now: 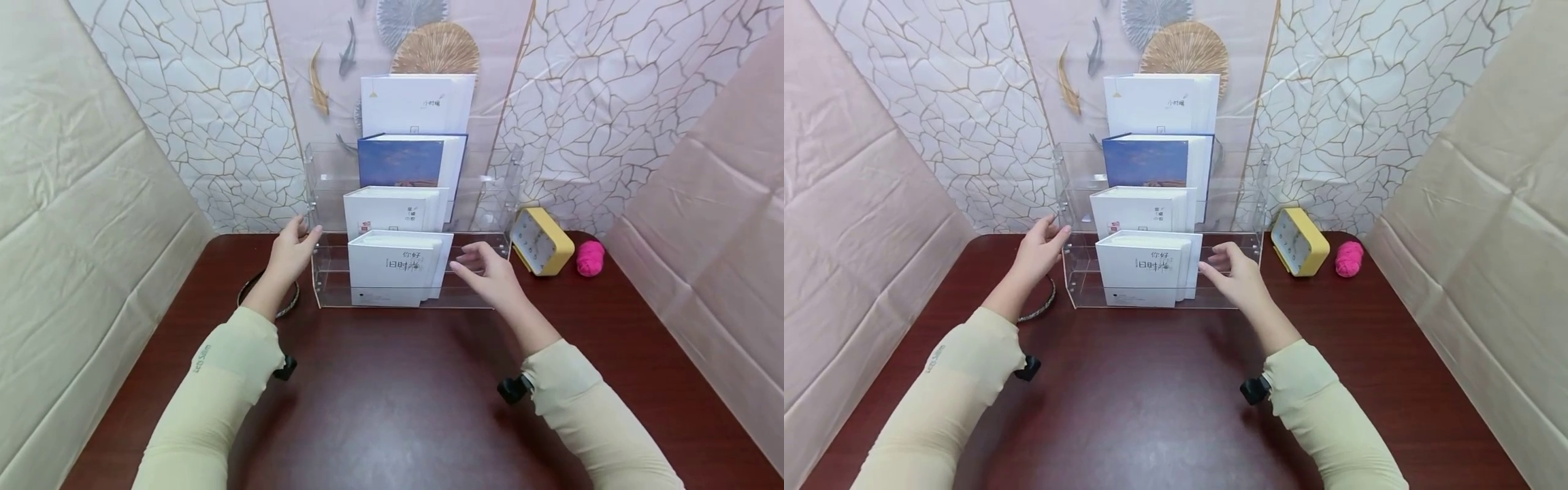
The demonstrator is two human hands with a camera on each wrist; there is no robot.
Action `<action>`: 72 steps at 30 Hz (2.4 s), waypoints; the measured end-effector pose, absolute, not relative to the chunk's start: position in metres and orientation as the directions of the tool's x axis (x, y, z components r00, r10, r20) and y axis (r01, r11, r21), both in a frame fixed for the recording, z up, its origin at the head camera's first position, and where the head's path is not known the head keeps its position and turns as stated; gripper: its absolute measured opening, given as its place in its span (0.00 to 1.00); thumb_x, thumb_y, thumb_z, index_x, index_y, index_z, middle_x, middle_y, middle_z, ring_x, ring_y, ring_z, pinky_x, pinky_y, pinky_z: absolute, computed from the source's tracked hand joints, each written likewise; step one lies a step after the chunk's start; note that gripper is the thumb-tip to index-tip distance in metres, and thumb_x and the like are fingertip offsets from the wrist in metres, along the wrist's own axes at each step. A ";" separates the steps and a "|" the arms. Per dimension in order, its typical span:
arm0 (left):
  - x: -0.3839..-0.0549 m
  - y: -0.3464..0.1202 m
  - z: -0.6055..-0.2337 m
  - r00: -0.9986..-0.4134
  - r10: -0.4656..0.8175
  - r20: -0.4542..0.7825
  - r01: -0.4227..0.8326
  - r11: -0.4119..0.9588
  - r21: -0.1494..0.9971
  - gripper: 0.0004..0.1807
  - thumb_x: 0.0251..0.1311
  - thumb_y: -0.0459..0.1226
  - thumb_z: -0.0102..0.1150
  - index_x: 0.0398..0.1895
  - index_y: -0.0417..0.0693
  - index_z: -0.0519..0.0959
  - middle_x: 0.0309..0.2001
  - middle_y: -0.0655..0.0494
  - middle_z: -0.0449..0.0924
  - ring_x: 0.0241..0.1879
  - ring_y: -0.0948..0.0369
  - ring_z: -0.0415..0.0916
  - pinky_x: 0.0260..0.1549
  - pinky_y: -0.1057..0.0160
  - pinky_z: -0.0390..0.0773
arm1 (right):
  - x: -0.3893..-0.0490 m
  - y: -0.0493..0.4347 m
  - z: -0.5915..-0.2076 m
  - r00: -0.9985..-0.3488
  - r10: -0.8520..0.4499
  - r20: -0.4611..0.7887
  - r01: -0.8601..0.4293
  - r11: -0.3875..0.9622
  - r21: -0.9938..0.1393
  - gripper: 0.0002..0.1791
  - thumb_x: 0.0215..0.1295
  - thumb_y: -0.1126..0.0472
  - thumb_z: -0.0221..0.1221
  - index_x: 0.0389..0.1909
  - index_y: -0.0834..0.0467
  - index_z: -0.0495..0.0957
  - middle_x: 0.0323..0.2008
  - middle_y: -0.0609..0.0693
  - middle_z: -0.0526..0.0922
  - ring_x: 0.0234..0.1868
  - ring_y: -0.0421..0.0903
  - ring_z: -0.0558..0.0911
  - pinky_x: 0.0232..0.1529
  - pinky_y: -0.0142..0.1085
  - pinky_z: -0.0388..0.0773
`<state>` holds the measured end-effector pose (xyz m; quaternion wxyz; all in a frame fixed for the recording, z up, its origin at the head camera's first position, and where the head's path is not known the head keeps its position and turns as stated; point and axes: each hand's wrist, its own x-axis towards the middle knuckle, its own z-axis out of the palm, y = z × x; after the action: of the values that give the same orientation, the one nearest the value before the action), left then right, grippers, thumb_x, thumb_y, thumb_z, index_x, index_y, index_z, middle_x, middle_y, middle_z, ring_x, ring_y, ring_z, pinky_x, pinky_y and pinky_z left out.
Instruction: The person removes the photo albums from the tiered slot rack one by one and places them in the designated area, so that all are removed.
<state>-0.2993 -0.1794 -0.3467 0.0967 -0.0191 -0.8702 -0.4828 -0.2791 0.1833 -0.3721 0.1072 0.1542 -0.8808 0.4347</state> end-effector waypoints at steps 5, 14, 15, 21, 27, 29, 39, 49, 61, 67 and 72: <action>-0.309 -0.175 -0.350 -0.982 -0.074 0.173 0.101 0.565 0.819 0.28 0.68 0.42 0.45 0.68 0.39 0.59 0.59 0.35 0.68 0.57 0.46 0.69 0.53 0.51 0.69 | -0.287 0.173 -0.379 -0.937 -0.160 0.311 -0.347 0.523 -0.778 0.27 0.61 0.51 0.62 0.52 0.65 0.67 0.45 0.59 0.81 0.44 0.53 0.81 0.43 0.47 0.75; -0.323 -0.169 -0.351 -0.985 -0.064 0.159 0.085 0.622 0.779 0.27 0.62 0.32 0.41 0.67 0.38 0.60 0.62 0.39 0.65 0.63 0.46 0.61 0.57 0.50 0.64 | -0.293 0.159 -0.393 -0.952 -0.115 0.284 -0.306 0.437 -0.846 0.24 0.55 0.54 0.67 0.46 0.63 0.70 0.42 0.59 0.80 0.43 0.54 0.80 0.44 0.46 0.76; -0.324 -0.169 -0.351 -0.985 -0.063 0.158 0.084 0.626 0.775 0.27 0.61 0.31 0.41 0.66 0.37 0.60 0.62 0.38 0.66 0.62 0.46 0.61 0.57 0.49 0.64 | -0.293 0.156 -0.395 -0.953 -0.108 0.284 -0.302 0.440 -0.845 0.24 0.54 0.54 0.68 0.45 0.63 0.70 0.41 0.59 0.80 0.43 0.54 0.80 0.44 0.46 0.76; -0.329 -0.175 -0.353 -0.986 -0.057 0.158 0.078 0.679 0.730 0.27 0.59 0.29 0.42 0.64 0.33 0.63 0.56 0.34 0.70 0.58 0.43 0.65 0.53 0.48 0.68 | -0.294 0.140 -0.408 -0.957 -0.031 0.288 -0.262 0.515 -0.816 0.33 0.46 0.52 0.73 0.44 0.63 0.63 0.36 0.59 0.77 0.39 0.57 0.79 0.40 0.44 0.75; -0.330 -0.176 -0.355 -0.988 -0.032 0.153 0.089 0.689 0.720 0.24 0.65 0.30 0.42 0.64 0.31 0.63 0.58 0.34 0.69 0.59 0.43 0.65 0.54 0.48 0.68 | -0.295 0.129 -0.420 -0.939 0.016 0.344 -0.288 0.508 -0.812 0.37 0.39 0.55 0.76 0.43 0.61 0.61 0.34 0.57 0.77 0.34 0.58 0.75 0.32 0.39 0.68; -0.330 -0.176 -0.355 -0.989 -0.016 0.149 0.097 0.687 0.720 0.23 0.67 0.31 0.41 0.65 0.31 0.62 0.59 0.33 0.68 0.59 0.43 0.65 0.54 0.48 0.68 | -0.295 0.127 -0.423 -0.931 0.010 0.366 -0.310 0.509 -0.803 0.36 0.39 0.57 0.76 0.44 0.61 0.62 0.34 0.56 0.79 0.33 0.57 0.75 0.31 0.39 0.68; -0.332 -0.177 -0.356 -0.986 0.003 0.164 0.116 0.719 0.686 0.23 0.65 0.30 0.41 0.63 0.29 0.63 0.54 0.31 0.71 0.53 0.43 0.71 0.48 0.49 0.72 | -0.296 0.122 -0.424 -0.892 0.026 0.451 -0.368 0.538 -0.759 0.32 0.41 0.62 0.75 0.45 0.62 0.66 0.34 0.58 0.80 0.34 0.53 0.77 0.34 0.42 0.71; -0.333 -0.175 -0.359 -0.981 0.003 0.191 0.130 0.741 0.658 0.22 0.65 0.29 0.41 0.62 0.31 0.64 0.52 0.32 0.73 0.51 0.44 0.73 0.49 0.49 0.72 | -0.297 0.113 -0.413 -0.867 -0.015 0.498 -0.424 0.549 -0.721 0.30 0.42 0.61 0.74 0.39 0.62 0.63 0.32 0.56 0.78 0.32 0.52 0.75 0.33 0.43 0.71; -0.332 -0.177 -0.358 -0.982 -0.014 0.189 0.116 0.743 0.659 0.21 0.65 0.29 0.41 0.60 0.29 0.65 0.45 0.32 0.76 0.42 0.46 0.75 0.43 0.50 0.74 | -0.301 0.107 -0.407 -0.880 -0.034 0.474 -0.436 0.452 -0.778 0.34 0.40 0.67 0.75 0.49 0.60 0.69 0.39 0.55 0.83 0.38 0.51 0.79 0.40 0.43 0.73; -0.333 -0.174 -0.358 -0.984 -0.021 0.178 0.103 0.745 0.659 0.21 0.65 0.29 0.42 0.59 0.28 0.65 0.44 0.32 0.75 0.37 0.47 0.73 0.39 0.51 0.74 | -0.302 0.106 -0.410 -0.876 -0.022 0.482 -0.457 0.361 -0.813 0.31 0.39 0.71 0.74 0.46 0.61 0.69 0.39 0.56 0.83 0.38 0.50 0.79 0.41 0.42 0.74; -0.333 -0.174 -0.357 -0.986 -0.026 0.165 0.091 0.745 0.660 0.21 0.65 0.29 0.41 0.60 0.29 0.65 0.48 0.32 0.74 0.40 0.46 0.74 0.41 0.51 0.74 | -0.302 0.107 -0.412 -0.869 -0.010 0.494 -0.471 0.321 -0.822 0.30 0.38 0.72 0.73 0.43 0.62 0.70 0.38 0.57 0.83 0.37 0.50 0.79 0.40 0.43 0.74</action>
<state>-0.3333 -0.1739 -0.3574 0.0818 -0.0176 -0.9306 -0.3563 -0.3019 0.1066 -0.4121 0.2049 0.1528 -0.7866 0.5621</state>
